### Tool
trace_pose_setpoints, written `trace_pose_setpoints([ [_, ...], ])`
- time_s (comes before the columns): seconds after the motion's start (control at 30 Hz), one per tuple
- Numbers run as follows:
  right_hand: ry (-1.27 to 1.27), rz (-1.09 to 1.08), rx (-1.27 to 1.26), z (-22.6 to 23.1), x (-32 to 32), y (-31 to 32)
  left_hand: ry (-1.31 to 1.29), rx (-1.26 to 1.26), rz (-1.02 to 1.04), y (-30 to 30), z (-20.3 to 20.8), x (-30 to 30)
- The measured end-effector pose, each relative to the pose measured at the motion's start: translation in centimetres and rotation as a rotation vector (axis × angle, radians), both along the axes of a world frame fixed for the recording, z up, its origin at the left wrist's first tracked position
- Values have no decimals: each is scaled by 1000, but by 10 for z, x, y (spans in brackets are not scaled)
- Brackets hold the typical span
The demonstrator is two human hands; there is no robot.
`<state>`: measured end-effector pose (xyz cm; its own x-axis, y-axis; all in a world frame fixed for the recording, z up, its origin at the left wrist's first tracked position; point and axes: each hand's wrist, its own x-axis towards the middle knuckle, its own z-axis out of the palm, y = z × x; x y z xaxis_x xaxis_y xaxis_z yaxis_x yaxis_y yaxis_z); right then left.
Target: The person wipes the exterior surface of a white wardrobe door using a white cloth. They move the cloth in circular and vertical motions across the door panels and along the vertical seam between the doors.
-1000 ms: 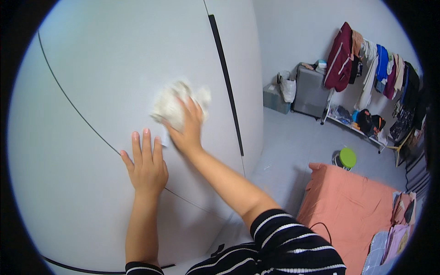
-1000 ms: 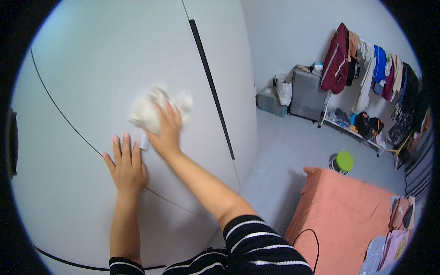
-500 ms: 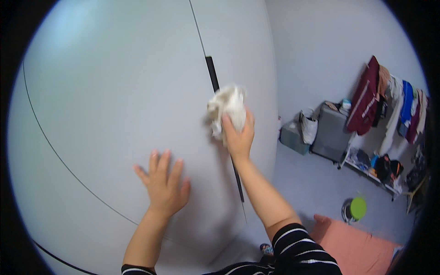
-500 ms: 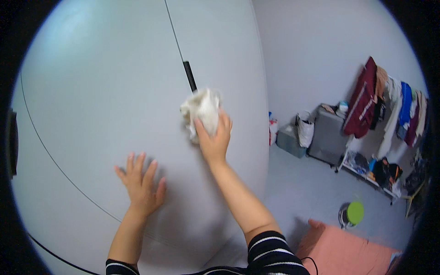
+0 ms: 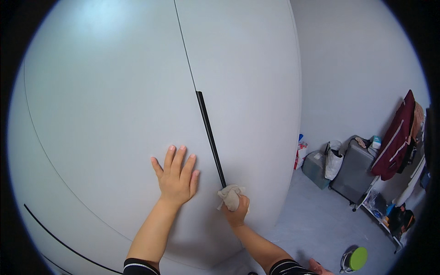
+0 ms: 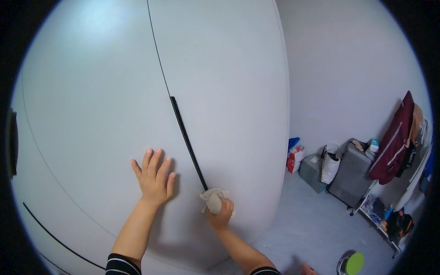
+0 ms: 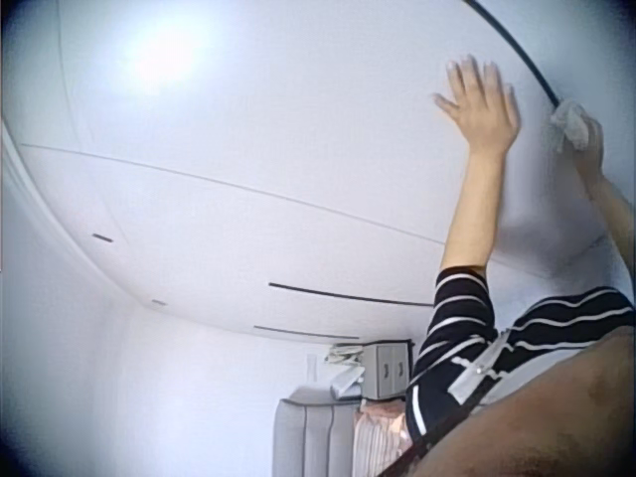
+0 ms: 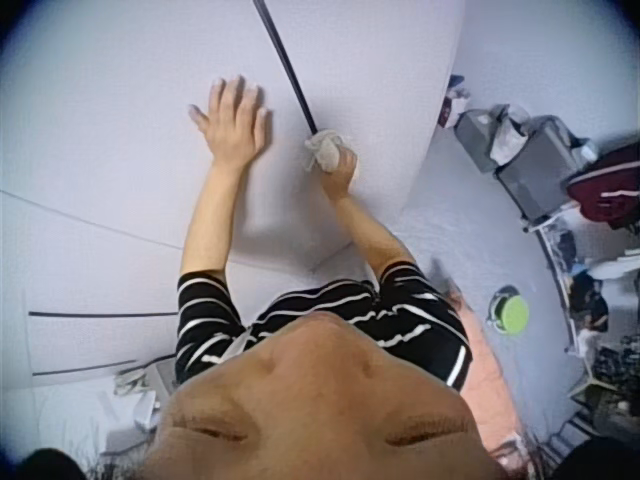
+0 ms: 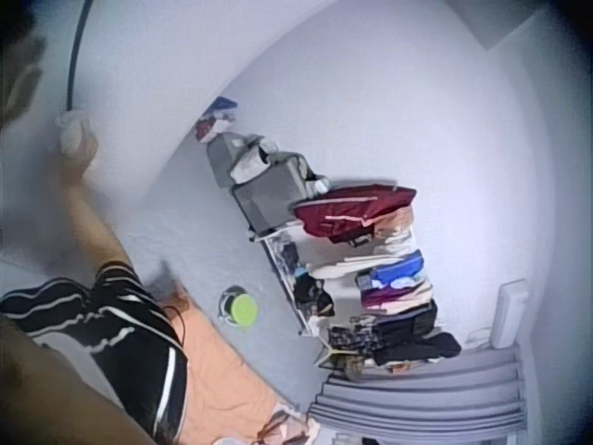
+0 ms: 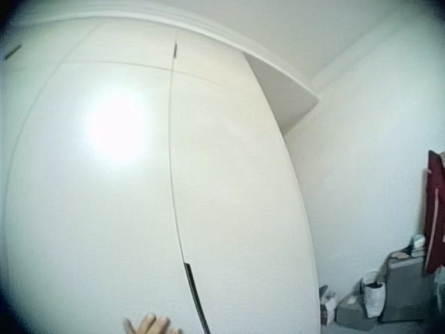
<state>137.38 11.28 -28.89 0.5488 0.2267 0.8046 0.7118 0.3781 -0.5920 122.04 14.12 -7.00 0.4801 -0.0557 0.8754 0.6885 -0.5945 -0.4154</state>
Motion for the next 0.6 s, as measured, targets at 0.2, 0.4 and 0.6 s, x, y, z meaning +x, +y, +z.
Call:
trace_pose_setpoints([
  [0.2,-247,-23,174,166,16,29,-20,-10,20,1,-3,-3],
  [0.4,-202,-20,-59,341,19,10,-38,-6,2,-1,-6,2],
  [0.6,-83,-38,-73,213,11,17,-41,-44,-33,5,-10,0],
])
